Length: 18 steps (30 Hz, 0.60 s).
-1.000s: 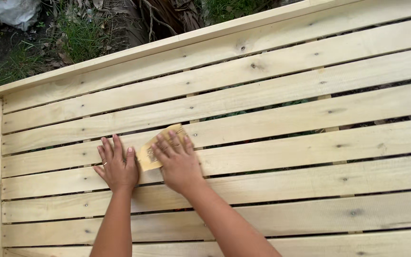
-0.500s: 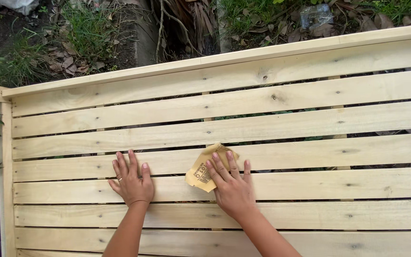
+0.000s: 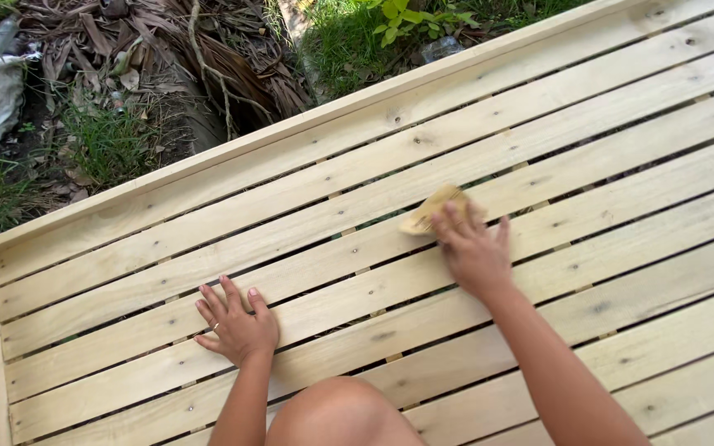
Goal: The person sits on a slatted wooden bench outdoors and sands its surface by hand, rubbing a folded piece of sandpaper back and forth across the slats, occasionally switching to a black sanding block and repositioning to cover different sections of the bench.
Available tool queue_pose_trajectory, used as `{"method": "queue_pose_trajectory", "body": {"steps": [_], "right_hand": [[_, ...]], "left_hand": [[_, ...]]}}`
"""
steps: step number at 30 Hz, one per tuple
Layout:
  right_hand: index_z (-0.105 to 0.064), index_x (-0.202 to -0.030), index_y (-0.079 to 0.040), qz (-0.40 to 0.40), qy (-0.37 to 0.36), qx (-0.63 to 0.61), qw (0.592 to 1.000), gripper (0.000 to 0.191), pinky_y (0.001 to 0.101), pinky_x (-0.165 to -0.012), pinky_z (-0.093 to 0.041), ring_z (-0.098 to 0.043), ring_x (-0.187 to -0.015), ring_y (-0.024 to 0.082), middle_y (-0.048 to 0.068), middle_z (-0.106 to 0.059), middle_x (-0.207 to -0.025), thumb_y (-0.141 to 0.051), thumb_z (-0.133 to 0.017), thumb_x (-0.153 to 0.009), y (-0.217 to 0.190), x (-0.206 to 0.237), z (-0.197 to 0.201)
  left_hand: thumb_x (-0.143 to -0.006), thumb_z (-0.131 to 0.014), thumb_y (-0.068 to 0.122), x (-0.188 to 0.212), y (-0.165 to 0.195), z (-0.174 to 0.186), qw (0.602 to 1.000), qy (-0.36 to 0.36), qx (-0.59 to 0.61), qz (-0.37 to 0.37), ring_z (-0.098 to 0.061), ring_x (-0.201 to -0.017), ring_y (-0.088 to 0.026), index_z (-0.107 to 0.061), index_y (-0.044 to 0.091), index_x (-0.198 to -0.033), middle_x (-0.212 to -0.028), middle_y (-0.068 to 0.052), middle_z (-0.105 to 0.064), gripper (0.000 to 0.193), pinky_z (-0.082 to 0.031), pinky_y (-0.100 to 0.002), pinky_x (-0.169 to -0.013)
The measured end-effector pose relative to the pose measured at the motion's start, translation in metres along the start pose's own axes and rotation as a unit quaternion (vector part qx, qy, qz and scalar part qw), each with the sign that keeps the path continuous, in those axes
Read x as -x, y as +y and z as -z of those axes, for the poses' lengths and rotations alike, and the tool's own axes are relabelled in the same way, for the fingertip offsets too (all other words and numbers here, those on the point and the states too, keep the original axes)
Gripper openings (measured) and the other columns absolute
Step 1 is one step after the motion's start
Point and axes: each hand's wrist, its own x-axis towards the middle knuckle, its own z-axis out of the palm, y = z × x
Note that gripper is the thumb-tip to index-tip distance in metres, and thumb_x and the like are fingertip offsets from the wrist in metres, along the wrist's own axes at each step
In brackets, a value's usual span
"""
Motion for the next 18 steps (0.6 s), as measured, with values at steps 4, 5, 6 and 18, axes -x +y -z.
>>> {"method": "queue_pose_trajectory", "body": {"steps": [4,5,6,18], "right_hand": [[-0.035,-0.158,-0.035,-0.214,-0.022,-0.014,0.976,0.054,0.0800,-0.113,-0.012,-0.020,-0.155,0.032,-0.003,-0.028,-0.169,-0.037,-0.048,-0.106,0.032,0.022,0.014],[-0.032,-0.159,-0.035,-0.200,-0.019,-0.005,0.980,0.058,0.0796,-0.112,-0.012,-0.019,-0.154,0.033,-0.002,-0.026,-0.169,-0.036,-0.049,-0.104,0.011,0.027,0.010],[-0.030,-0.160,-0.034,-0.185,-0.014,0.001,0.983,0.062,0.0792,-0.111,-0.012,-0.017,-0.154,0.034,-0.001,-0.024,-0.169,-0.034,-0.049,-0.101,-0.017,0.031,0.005],[-0.031,-0.157,-0.043,-0.187,-0.060,-0.012,0.980,0.058,0.0691,-0.117,-0.012,-0.018,-0.156,0.027,-0.010,-0.023,-0.169,-0.043,-0.047,-0.101,-0.037,0.100,0.010]], "left_hand": [[-0.100,-0.041,0.049,0.007,-0.011,0.007,1.000,-0.012,0.014,-0.011,-0.007,-0.159,-0.028,-0.029,0.029,-0.162,-0.174,-0.005,-0.009,0.067,0.001,-0.071,-0.117],[-0.100,-0.040,0.050,0.008,-0.012,0.009,1.000,-0.021,0.017,-0.009,-0.005,-0.159,-0.028,-0.028,0.029,-0.162,-0.174,-0.005,-0.009,0.067,0.002,-0.071,-0.117],[-0.099,-0.040,0.050,0.009,-0.013,0.011,0.999,-0.027,0.019,-0.007,-0.004,-0.159,-0.027,-0.026,0.030,-0.163,-0.173,-0.004,-0.008,0.068,0.003,-0.070,-0.118],[-0.091,-0.045,0.069,0.009,-0.024,0.040,0.991,-0.125,0.019,-0.035,0.015,-0.156,-0.031,-0.003,0.025,-0.164,-0.171,-0.009,0.014,0.095,0.008,-0.075,-0.112]]}}
